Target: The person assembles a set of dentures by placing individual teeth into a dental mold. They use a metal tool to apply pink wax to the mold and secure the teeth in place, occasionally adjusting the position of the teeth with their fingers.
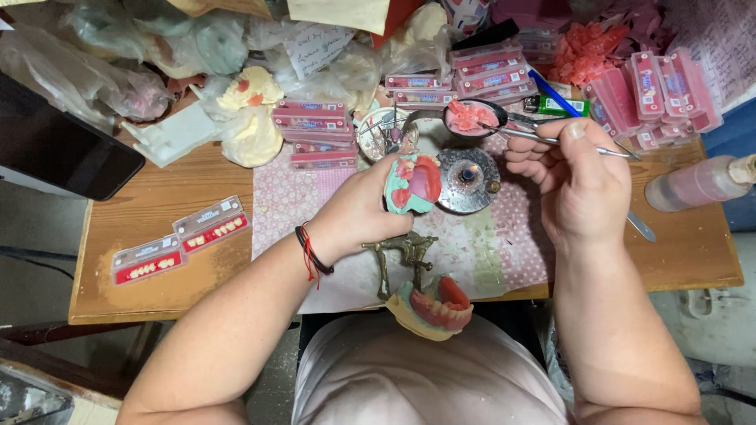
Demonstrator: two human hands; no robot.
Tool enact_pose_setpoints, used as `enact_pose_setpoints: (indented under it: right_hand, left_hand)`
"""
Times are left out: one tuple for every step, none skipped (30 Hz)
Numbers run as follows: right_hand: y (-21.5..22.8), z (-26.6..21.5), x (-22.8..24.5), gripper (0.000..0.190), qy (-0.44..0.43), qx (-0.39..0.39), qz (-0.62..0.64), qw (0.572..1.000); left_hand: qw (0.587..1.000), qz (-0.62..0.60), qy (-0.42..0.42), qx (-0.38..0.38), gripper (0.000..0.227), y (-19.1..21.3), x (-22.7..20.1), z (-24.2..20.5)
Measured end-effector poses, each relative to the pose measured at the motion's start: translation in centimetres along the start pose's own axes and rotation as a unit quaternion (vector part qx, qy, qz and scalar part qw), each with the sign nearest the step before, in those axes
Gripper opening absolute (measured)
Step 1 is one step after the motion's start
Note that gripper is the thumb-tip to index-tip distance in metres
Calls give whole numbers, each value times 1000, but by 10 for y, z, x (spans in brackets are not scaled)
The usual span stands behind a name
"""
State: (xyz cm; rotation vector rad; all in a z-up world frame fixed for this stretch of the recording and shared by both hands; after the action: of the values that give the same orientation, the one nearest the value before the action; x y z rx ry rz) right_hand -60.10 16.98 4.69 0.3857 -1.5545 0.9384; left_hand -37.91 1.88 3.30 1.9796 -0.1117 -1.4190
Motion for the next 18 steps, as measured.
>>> enact_pose_setpoints:
  right_hand:
    - [1,1,-1,28,-10,-3,19,1000]
    - [2,2,-2,28,-20,-5,39,999]
    - [2,3,-1,28,-20,-6,39,999]
    - [1,3,0,27,-34,-9,52,998]
    - [1,3,1,26,-47,-12,66,997]
    - [2,4,1,26,-46,-12,66,997]
    - [4,4,0,26,-56,-17,78,995]
    - [5,4,0,26,-67,-20,91,993]
    - [6,4,0,26,-66,-20,91,993]
    - [6,4,0,27,-65,-21,100,993]
    - [7,4,0,27,-64,-21,109,992]
    - [8,4,-1,27,-64,-21,109,992]
    - [8,5,-1,28,-64,-23,109,992]
    - [9,5,-2,28,-64,-25,108,992]
    - [9,5,-1,28,-64,-26,108,992]
    - [8,4,0,29,-64,-27,111,991]
    - [7,4,1,30,-64,-28,113,991]
    - [7,4,1,30,-64,-28,114,991]
  left_hand:
    - [1000,-4,-2,-1,81,0,1,0]
    - [1000,-8,-5,-1,91,1,1,0]
    - [1000,-8,-5,0,91,2,0,0]
    - [1000,-12,1,3,82,2,0,0]
    - [1000,-16,7,7,74,3,-1,-1]
    - [1000,-16,7,7,74,2,0,0]
    - [1000,-12,6,7,77,2,1,0]
    - [1000,-8,6,6,79,2,2,1]
    - [1000,-8,6,6,79,2,1,0]
    - [1000,-13,5,8,85,3,0,0]
    - [1000,-18,3,11,92,4,-1,0]
    - [1000,-18,4,11,92,3,-1,0]
    - [1000,-20,4,12,94,3,0,0]
    - [1000,-22,4,14,97,3,0,1]
    - [1000,-22,4,15,97,3,0,1]
    - [1000,-14,8,12,84,3,0,1]
    - [1000,-7,12,10,71,3,0,1]
    - [1000,-6,12,10,71,3,-1,0]
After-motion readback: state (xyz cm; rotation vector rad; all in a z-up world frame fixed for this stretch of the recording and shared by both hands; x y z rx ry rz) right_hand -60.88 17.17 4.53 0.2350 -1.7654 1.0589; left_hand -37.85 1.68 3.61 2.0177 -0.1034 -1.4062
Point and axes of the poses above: each hand's wrist, its own z-axis towards the middle knuckle, its own y-axis out of the back of the hand, x = y × z, the point moved 2 cm from there along z, towards the middle knuckle, and after that the axes turned 3 degrees about x, right-handed, at the moved point
